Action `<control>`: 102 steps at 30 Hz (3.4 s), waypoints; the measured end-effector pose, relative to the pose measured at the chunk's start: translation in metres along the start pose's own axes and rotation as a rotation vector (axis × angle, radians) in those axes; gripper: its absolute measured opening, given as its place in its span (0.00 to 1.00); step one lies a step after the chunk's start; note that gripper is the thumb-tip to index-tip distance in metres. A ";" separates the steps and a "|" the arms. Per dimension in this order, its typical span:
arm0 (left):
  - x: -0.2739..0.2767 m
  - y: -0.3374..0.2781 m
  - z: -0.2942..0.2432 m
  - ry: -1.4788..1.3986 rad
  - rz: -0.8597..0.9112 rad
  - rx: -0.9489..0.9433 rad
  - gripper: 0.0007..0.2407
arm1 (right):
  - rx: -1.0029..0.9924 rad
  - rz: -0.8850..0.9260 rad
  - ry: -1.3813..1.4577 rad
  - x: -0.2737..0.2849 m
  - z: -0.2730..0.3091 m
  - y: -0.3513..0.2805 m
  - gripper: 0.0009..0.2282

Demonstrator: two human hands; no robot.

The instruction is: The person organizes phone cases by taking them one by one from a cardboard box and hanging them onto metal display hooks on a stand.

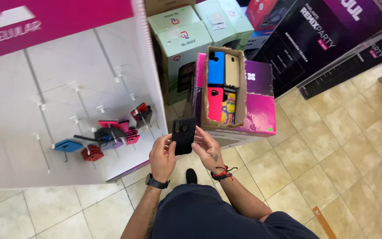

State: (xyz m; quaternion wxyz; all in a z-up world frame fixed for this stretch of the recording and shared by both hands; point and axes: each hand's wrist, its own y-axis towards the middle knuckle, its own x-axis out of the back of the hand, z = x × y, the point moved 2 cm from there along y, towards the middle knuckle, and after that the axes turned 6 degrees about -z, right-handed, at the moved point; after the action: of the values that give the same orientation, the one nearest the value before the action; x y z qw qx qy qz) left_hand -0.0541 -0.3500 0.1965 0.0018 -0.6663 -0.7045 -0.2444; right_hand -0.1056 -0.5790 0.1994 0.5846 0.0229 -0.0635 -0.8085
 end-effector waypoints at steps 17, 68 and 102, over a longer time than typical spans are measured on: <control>0.229 -0.064 0.144 0.324 -0.410 -0.051 0.19 | -0.194 0.344 0.108 -0.287 -0.080 -0.061 0.36; 0.269 -0.095 0.265 0.025 0.134 0.510 0.09 | -0.542 0.425 -0.003 -0.322 -0.141 -0.053 0.19; -0.017 0.030 0.015 -0.140 0.294 0.185 0.24 | -0.194 -0.280 -0.517 0.116 -0.074 0.160 0.27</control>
State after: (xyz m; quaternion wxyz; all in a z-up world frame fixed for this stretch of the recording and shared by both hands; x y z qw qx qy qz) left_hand -0.0194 -0.3608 0.1878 0.0498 -0.7745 -0.6174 -0.1287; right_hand 0.0165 -0.7441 0.1515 0.4317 -0.2309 -0.1285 -0.8624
